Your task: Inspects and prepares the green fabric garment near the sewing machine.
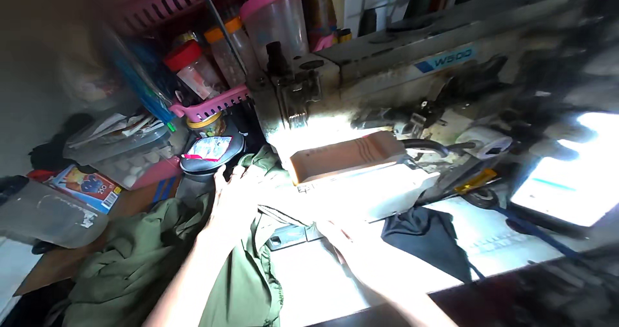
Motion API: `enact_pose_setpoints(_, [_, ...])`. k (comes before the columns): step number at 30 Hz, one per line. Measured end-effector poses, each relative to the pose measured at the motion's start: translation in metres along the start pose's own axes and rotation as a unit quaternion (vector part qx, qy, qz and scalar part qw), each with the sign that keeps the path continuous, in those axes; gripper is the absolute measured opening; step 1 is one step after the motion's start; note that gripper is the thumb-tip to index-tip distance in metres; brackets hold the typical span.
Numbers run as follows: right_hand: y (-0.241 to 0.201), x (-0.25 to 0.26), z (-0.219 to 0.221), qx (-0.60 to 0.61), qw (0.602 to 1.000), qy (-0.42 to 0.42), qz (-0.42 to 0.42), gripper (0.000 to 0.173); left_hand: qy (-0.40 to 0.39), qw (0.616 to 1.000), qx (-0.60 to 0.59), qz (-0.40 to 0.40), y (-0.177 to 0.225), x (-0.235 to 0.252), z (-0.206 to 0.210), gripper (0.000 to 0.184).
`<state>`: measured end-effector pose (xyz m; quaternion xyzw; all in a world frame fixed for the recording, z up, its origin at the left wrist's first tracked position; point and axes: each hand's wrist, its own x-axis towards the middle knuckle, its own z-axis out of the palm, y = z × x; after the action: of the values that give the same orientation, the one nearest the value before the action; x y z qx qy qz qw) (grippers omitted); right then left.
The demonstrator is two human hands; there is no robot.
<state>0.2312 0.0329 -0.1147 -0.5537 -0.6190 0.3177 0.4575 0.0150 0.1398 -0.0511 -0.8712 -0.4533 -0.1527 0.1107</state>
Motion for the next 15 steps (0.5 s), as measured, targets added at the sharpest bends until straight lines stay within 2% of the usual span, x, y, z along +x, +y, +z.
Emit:
enact_pose_setpoints(3, [-0.002,0.006,0.001,-0.009,1.0,-0.007,-0.026,0.035,-0.002,1.0,0.001,0.011,-0.007,0.004,0.003,0.021])
enact_pose_setpoints(5, [-0.004,0.001,0.0,-0.001,1.0,-0.019,-0.019,0.036,-0.054,0.998,0.007,0.023,-0.005,0.006,-0.01,0.027])
enact_pose_setpoints(7, [-0.006,-0.016,0.002,0.011,1.0,0.013,-0.009,0.036,-0.128,0.99,0.016,0.05,0.0,0.007,-0.032,0.038])
enact_pose_setpoints(9, [-0.018,-0.042,0.004,0.021,0.998,0.028,0.046,0.032,-0.168,0.982,0.008,0.084,0.013,0.007,-0.047,0.042])
enact_pose_setpoints(11, [-0.024,-0.063,0.009,0.043,0.996,-0.011,0.08,0.031,-0.153,0.982,0.026,0.108,0.028,0.011,-0.046,0.038])
enact_pose_setpoints(13, [-0.02,-0.068,0.02,0.085,0.993,-0.065,0.056,0.033,-0.143,0.986,0.03,0.075,0.038,0.022,-0.031,0.027])
enact_pose_setpoints(15, [-0.017,-0.066,0.03,0.119,0.987,-0.106,0.036,0.034,-0.138,0.99,0.002,-0.025,0.038,0.036,-0.009,0.024])
